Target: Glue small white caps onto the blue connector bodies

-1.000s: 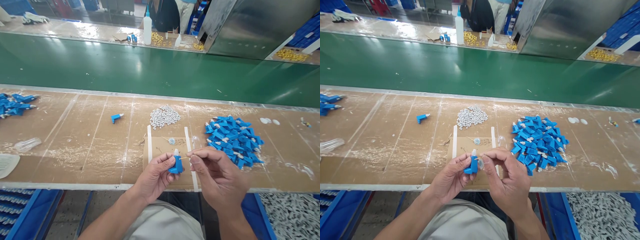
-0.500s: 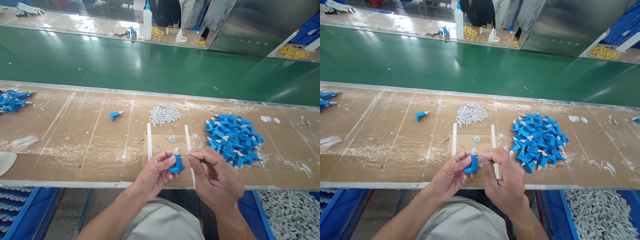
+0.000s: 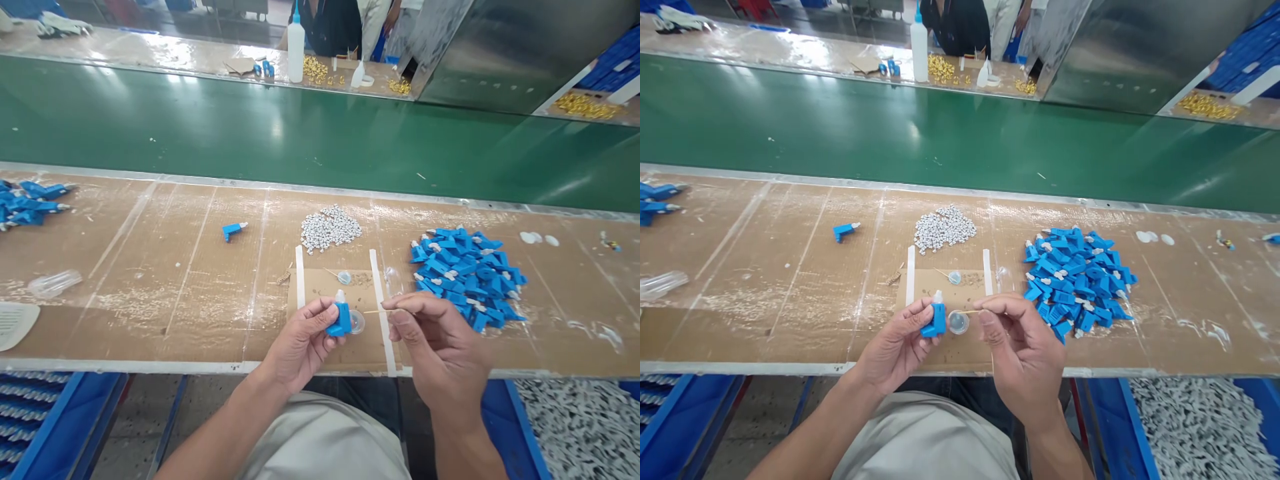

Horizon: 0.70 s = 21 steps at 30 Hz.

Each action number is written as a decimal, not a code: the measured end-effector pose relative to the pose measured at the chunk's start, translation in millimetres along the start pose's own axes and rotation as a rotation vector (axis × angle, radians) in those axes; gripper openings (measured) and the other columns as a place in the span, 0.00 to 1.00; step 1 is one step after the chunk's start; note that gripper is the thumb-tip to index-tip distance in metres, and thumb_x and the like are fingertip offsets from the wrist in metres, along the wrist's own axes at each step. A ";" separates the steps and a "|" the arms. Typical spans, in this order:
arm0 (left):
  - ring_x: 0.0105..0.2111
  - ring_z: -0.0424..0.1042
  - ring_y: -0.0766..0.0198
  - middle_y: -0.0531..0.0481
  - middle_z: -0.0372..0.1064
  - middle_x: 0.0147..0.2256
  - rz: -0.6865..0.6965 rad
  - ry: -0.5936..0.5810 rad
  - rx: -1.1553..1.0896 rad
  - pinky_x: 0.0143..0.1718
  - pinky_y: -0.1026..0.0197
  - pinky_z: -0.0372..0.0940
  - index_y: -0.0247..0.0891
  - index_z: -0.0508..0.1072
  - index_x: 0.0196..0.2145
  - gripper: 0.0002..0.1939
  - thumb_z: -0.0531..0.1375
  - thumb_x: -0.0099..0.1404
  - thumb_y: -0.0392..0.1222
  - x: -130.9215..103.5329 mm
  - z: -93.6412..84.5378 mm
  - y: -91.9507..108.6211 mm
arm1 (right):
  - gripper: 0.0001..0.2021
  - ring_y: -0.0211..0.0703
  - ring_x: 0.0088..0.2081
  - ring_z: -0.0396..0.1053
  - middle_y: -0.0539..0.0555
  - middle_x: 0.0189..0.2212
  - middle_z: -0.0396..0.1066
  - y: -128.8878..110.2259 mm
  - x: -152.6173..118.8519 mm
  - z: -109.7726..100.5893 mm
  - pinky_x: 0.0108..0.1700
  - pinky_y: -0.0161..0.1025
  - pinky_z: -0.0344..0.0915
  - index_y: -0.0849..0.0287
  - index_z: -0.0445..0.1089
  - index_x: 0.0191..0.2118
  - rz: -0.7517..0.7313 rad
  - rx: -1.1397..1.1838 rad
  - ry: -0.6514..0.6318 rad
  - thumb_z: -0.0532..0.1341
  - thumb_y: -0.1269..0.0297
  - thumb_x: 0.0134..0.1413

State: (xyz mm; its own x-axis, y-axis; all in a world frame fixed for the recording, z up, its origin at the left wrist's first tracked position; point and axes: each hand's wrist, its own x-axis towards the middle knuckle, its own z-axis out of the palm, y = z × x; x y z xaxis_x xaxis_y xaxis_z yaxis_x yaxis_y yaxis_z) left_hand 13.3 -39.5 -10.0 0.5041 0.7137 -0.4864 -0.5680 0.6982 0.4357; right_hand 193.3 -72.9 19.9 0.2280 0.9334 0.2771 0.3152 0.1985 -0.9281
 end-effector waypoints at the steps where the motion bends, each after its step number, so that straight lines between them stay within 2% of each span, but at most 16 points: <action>1: 0.26 0.72 0.74 0.51 0.70 0.32 0.014 0.019 -0.014 0.24 0.77 0.66 0.34 0.74 0.40 0.10 0.67 0.62 0.39 -0.2 -1.7 1.6 | 0.02 0.45 0.38 0.71 0.54 0.39 0.72 3.8 -0.5 -1.1 0.34 0.39 0.68 0.55 0.73 0.40 -0.001 -0.047 -0.024 0.63 0.68 0.63; 3: 0.26 0.72 0.73 0.52 0.70 0.31 0.047 0.056 -0.044 0.24 0.76 0.66 0.34 0.74 0.40 0.10 0.68 0.62 0.38 -0.6 -5.3 4.5 | 0.02 0.46 0.42 0.70 0.55 0.39 0.71 14.1 -2.7 -1.7 0.36 0.39 0.67 0.54 0.74 0.38 -0.001 -0.158 -0.082 0.63 0.67 0.63; 7: 0.25 0.71 0.73 0.52 0.69 0.30 0.079 0.101 -0.074 0.23 0.75 0.65 0.33 0.74 0.40 0.10 0.68 0.61 0.37 -1.6 -12.9 7.0 | 0.04 0.43 0.37 0.68 0.54 0.39 0.70 35.9 -8.5 0.4 0.34 0.39 0.65 0.55 0.74 0.38 0.037 -0.274 -0.188 0.61 0.64 0.64; 10: 0.25 0.70 0.73 0.51 0.70 0.31 0.086 0.113 -0.059 0.23 0.75 0.65 0.33 0.74 0.40 0.10 0.67 0.62 0.37 -1.9 -19.5 8.9 | 0.06 0.40 0.32 0.67 0.53 0.39 0.70 43.0 0.1 -1.2 0.33 0.38 0.65 0.55 0.74 0.42 0.088 -0.299 -0.156 0.62 0.61 0.63; 12: 0.27 0.71 0.72 0.50 0.71 0.31 0.119 0.128 -0.049 0.24 0.74 0.65 0.33 0.74 0.40 0.10 0.67 0.61 0.37 -0.7 -24.7 12.1 | 0.07 0.41 0.31 0.67 0.52 0.37 0.70 43.9 17.6 -2.3 0.34 0.38 0.65 0.55 0.73 0.42 0.083 -0.309 -0.119 0.62 0.60 0.63; 14: 0.29 0.70 0.72 0.50 0.71 0.32 0.166 0.135 -0.047 0.27 0.73 0.67 0.33 0.74 0.39 0.09 0.67 0.61 0.36 1.8 -30.0 16.6 | 0.06 0.42 0.33 0.68 0.52 0.35 0.71 44.9 43.1 0.2 0.35 0.39 0.65 0.56 0.73 0.39 0.038 -0.338 -0.139 0.61 0.61 0.64; 18: 0.30 0.70 0.70 0.49 0.71 0.33 0.171 0.083 -0.016 0.30 0.69 0.68 0.34 0.74 0.39 0.08 0.66 0.63 0.37 7.5 -39.7 22.2 | 0.05 0.42 0.31 0.69 0.52 0.32 0.72 51.7 98.5 23.3 0.34 0.39 0.63 0.57 0.73 0.36 -0.163 -0.489 -0.367 0.59 0.68 0.63; 21: 0.30 0.70 0.70 0.49 0.71 0.32 0.155 0.049 -0.030 0.31 0.67 0.68 0.35 0.74 0.40 0.08 0.66 0.63 0.38 9.2 -44.9 20.4 | 0.07 0.42 0.34 0.69 0.52 0.32 0.72 57.2 125.2 50.5 0.36 0.38 0.63 0.57 0.74 0.37 -0.303 -0.510 -0.550 0.59 0.73 0.62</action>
State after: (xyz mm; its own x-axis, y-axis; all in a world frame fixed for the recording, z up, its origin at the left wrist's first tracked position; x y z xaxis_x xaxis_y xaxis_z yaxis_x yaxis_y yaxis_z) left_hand -22.9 -21.3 -39.6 0.3771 0.8084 -0.4520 -0.6558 0.5777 0.4860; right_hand 193.3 70.4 -11.1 -0.3786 0.9008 0.2126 0.7024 0.4292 -0.5678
